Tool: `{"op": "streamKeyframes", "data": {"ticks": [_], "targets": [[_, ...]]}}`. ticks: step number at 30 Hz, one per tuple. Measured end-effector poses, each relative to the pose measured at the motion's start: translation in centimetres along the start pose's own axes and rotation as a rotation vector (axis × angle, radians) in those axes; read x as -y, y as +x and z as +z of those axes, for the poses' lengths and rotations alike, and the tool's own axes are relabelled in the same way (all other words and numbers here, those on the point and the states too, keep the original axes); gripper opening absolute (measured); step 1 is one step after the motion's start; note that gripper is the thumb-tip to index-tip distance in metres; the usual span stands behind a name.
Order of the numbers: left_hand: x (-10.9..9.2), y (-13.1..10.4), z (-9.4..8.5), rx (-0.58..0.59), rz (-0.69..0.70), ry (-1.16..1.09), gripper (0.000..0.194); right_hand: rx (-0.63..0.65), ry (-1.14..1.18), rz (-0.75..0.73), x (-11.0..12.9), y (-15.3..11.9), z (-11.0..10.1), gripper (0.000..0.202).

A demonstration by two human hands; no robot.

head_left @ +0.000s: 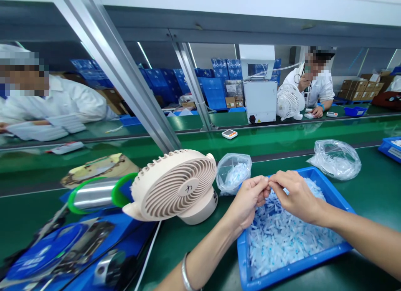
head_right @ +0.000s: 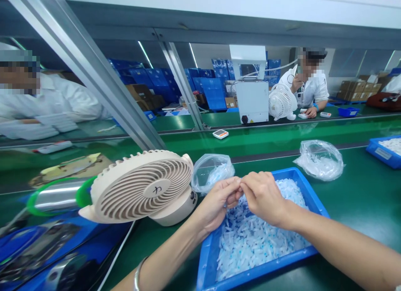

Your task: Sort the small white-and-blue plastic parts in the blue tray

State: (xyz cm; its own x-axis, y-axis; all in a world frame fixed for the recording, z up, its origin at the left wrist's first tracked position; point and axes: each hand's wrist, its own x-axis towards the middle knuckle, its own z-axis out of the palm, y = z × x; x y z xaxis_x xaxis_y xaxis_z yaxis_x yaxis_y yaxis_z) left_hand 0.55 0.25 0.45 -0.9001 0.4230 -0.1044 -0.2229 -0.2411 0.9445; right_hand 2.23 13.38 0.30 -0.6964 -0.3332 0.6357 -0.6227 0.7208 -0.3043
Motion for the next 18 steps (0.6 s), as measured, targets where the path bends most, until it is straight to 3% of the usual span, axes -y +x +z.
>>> {"op": "streamKeyframes", "data": {"ticks": [7, 18], "targets": [[-0.25, -0.34, 0.30, -0.022, 0.013, 0.044, 0.033, -0.067, -0.199, -0.136, -0.01, -0.11, 0.40, 0.030], [-0.20, -0.14, 0.43, -0.110, 0.034, 0.026, 0.031, -0.028, -0.099, -0.094, -0.22, 0.07, 0.54, 0.031]]}}
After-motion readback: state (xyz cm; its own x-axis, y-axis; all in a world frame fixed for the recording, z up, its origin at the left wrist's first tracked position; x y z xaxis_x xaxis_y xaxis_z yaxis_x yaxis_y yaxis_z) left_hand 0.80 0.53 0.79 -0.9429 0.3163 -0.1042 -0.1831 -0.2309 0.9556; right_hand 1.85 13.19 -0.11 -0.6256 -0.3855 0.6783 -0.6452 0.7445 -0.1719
